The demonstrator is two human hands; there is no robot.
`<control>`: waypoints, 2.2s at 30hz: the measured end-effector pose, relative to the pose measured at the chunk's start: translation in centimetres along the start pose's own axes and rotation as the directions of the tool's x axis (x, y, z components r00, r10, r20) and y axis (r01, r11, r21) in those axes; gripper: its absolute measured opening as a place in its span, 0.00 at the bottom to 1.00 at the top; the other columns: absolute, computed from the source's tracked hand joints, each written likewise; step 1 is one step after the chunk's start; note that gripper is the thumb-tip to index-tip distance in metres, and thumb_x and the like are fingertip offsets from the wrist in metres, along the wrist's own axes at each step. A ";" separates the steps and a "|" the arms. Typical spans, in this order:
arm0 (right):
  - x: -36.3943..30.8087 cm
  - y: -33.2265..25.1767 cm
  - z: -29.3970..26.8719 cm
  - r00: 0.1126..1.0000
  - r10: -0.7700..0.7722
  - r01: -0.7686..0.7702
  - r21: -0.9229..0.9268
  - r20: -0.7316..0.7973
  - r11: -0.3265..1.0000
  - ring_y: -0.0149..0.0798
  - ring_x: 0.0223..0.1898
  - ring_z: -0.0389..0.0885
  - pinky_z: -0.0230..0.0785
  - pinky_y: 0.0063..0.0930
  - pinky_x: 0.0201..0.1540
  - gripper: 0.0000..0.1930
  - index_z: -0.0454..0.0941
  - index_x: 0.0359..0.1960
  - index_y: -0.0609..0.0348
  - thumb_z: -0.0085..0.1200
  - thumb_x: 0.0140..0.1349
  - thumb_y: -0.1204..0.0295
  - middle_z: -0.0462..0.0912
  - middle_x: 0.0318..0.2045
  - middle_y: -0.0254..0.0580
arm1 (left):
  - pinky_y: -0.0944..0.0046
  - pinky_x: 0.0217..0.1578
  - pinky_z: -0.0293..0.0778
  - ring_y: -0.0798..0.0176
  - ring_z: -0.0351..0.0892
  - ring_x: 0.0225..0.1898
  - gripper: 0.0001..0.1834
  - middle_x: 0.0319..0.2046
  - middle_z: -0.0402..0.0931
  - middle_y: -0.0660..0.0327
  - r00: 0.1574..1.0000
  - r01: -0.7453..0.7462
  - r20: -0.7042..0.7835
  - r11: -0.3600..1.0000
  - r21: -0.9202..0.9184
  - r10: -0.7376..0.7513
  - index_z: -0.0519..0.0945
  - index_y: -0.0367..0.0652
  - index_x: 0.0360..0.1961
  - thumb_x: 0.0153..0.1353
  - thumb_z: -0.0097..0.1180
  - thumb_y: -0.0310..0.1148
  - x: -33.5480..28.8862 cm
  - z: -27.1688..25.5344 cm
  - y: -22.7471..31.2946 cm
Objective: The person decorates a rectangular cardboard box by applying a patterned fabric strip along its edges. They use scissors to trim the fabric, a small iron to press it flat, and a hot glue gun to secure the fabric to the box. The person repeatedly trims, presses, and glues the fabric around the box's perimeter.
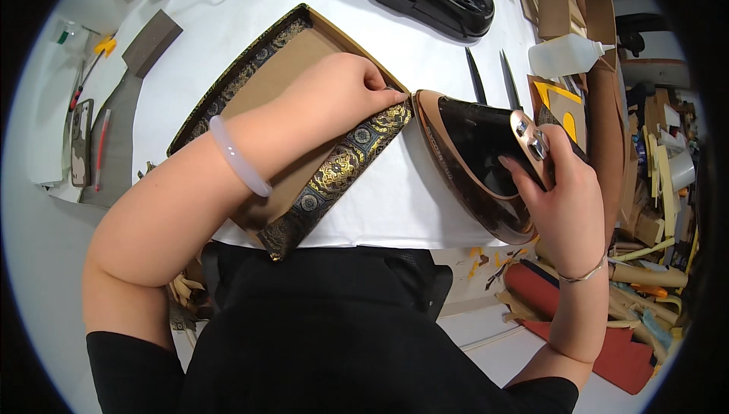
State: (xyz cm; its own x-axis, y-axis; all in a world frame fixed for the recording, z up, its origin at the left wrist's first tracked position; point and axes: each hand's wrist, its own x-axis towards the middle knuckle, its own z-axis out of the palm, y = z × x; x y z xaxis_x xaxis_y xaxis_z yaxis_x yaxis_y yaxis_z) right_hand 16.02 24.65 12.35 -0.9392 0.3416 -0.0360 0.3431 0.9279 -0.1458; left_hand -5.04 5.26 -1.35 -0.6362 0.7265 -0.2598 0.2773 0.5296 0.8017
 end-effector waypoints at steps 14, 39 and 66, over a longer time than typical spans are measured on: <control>-0.4 -0.1 0.2 1.000 0.000 0.000 0.029 -0.002 1.000 0.58 0.33 0.90 0.80 0.47 0.34 0.19 0.75 0.45 0.57 0.76 0.67 0.64 0.87 0.30 0.48 | 0.68 0.24 0.75 0.73 0.77 0.24 0.25 0.22 0.77 0.70 0.956 0.232 0.212 0.965 -0.119 -0.203 0.88 0.39 0.34 0.71 0.74 0.54 -0.1 -0.7 0.6; -0.9 -2.9 1.8 0.995 0.050 -0.051 -0.006 -0.081 0.999 0.62 0.33 0.87 0.78 0.50 0.33 0.20 0.72 0.46 0.58 0.75 0.68 0.65 0.85 0.30 0.54 | 0.69 0.25 0.67 0.77 0.67 0.23 0.20 0.21 0.73 0.73 0.998 -0.004 0.055 0.969 -0.247 0.018 0.89 0.34 0.36 0.74 0.73 0.44 -0.5 0.6 -2.4; -3.6 -4.3 2.0 0.984 0.163 -0.164 -0.006 -0.070 0.987 0.61 0.33 0.86 0.77 0.47 0.34 0.19 0.72 0.47 0.59 0.73 0.69 0.66 0.85 0.30 0.53 | 0.64 0.18 0.68 0.72 0.70 0.15 0.21 0.18 0.72 0.68 0.944 0.023 0.329 0.985 -0.170 0.035 0.79 0.40 0.32 0.78 0.67 0.44 0.0 -1.3 -1.7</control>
State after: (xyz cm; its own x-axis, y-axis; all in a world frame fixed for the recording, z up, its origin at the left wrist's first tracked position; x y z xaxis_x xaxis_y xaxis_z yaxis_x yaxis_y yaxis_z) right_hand 17.92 19.15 11.15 -0.8673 0.4977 0.0104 0.4922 0.8604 -0.1321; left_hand -6.41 3.80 -2.02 -0.3543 0.8479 -0.3944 0.1363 0.4641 0.8752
